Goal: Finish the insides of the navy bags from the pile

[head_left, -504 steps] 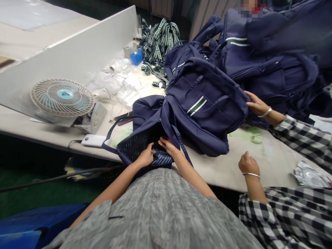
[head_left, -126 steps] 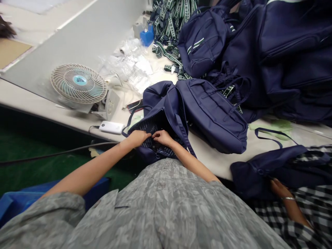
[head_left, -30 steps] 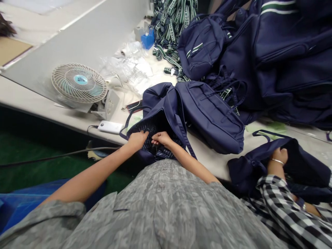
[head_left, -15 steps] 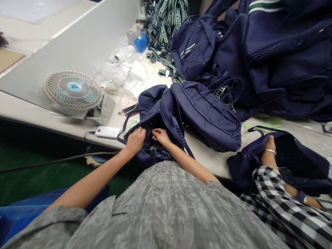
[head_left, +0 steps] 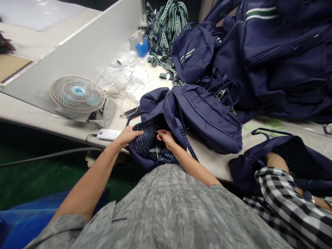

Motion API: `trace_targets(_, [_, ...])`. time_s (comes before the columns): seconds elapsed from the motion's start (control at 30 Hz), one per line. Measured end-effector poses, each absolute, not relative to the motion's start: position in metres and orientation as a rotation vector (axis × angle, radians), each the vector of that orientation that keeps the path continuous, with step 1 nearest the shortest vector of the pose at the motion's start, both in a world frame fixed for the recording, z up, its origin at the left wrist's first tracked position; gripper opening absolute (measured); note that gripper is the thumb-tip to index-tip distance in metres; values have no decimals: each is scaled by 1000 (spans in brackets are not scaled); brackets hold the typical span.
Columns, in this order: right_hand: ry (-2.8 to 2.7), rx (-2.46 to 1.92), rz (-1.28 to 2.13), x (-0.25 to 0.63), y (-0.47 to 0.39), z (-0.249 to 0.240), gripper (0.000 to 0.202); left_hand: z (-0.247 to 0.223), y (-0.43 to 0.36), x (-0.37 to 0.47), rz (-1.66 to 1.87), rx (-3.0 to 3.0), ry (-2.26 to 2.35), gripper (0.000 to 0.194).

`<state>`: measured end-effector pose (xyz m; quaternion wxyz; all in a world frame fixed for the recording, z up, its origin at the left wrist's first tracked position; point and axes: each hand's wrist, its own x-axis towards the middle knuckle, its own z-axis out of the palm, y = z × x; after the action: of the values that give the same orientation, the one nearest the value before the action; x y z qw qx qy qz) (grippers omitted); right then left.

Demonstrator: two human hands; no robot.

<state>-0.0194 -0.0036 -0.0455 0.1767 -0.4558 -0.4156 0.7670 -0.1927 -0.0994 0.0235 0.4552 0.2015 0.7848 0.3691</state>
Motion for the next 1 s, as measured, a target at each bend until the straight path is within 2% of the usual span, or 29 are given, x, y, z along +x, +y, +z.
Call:
trace_targets(0.07, [-1305,-1206,2137,-11,-7,-42,4,29,-97,-190,992,375,1815,37])
trace_targets(0.17, [-1633,-1033,2004,-2,-15,-42,17,32,-92,-181,1064,244,1752,39])
trace_targets(0.3, [-1649,-1181,1898,-4,-21,-49,30,31,-88,-167,1102,129,1638,36])
trace_targets(0.47, [-1712,-1271,1992,-8,-23,-50,24,35,-90,-156,1123,204,1646,42])
trace_targets(0.6, [-2036,-1028,2136,-5,-31,-45,18,39,-91,-152,1074,297,1748,50])
trace_targets(0.7, [-2195,-855,1987,-5,-38,-42,22,36,-90,-149,1130,243,1816,43])
trace_targets(0.8, [-2275,-763,1811,-8,-45,-41,18,31,-89,-148,1171,187,1826,36])
trace_targets(1.0, [-2243,-858,1757,-13,-53,-38,15,27,-93,-154,1186,203,1843,40])
